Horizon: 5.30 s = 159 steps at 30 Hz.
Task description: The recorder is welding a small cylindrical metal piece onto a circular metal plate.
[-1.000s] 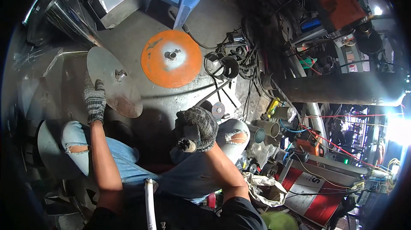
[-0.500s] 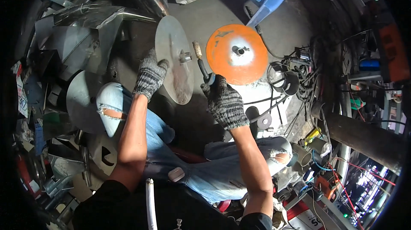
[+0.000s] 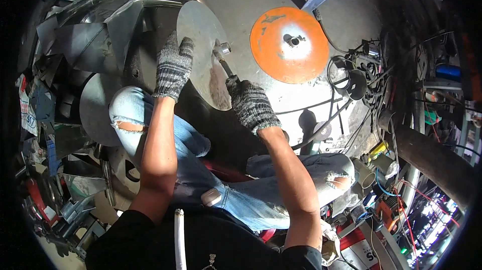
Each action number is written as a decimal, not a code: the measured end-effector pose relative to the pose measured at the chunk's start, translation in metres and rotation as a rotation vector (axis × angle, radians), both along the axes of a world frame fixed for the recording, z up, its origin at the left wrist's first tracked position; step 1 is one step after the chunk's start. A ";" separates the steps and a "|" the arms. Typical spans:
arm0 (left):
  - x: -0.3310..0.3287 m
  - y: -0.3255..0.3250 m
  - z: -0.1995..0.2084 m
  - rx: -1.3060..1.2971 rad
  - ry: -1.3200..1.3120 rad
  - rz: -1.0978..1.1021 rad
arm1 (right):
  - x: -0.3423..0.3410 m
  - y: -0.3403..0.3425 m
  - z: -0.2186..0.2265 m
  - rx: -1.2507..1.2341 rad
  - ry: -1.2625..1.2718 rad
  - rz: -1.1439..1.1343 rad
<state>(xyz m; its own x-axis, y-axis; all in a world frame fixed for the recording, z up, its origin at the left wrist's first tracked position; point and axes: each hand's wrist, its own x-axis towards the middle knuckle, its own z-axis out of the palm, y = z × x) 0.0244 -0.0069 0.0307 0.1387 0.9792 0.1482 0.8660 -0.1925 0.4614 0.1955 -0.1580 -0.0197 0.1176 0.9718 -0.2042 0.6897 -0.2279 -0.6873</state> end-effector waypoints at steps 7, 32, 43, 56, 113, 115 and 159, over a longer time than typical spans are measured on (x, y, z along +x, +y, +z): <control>0.002 -0.002 0.002 -0.030 0.003 -0.002 | 0.001 0.004 0.026 0.004 -0.184 0.208; -0.004 0.001 -0.008 -0.001 0.039 -0.003 | 0.002 0.009 0.015 0.055 -0.086 0.202; -0.003 0.000 -0.004 0.078 -0.022 -0.030 | 0.013 0.007 0.002 0.234 -0.233 0.338; -0.020 0.008 -0.016 0.280 0.157 -0.189 | 0.006 0.004 0.014 0.137 -0.149 0.367; -0.005 0.005 0.004 0.068 -0.057 0.015 | 0.010 0.000 0.002 -0.330 0.379 -0.164; -0.005 0.011 0.003 -0.019 -0.045 0.033 | 0.017 -0.004 -0.003 0.152 0.532 -0.047; 0.001 0.038 -0.038 0.045 0.408 -0.274 | 0.018 -0.010 -0.053 0.312 -0.283 0.330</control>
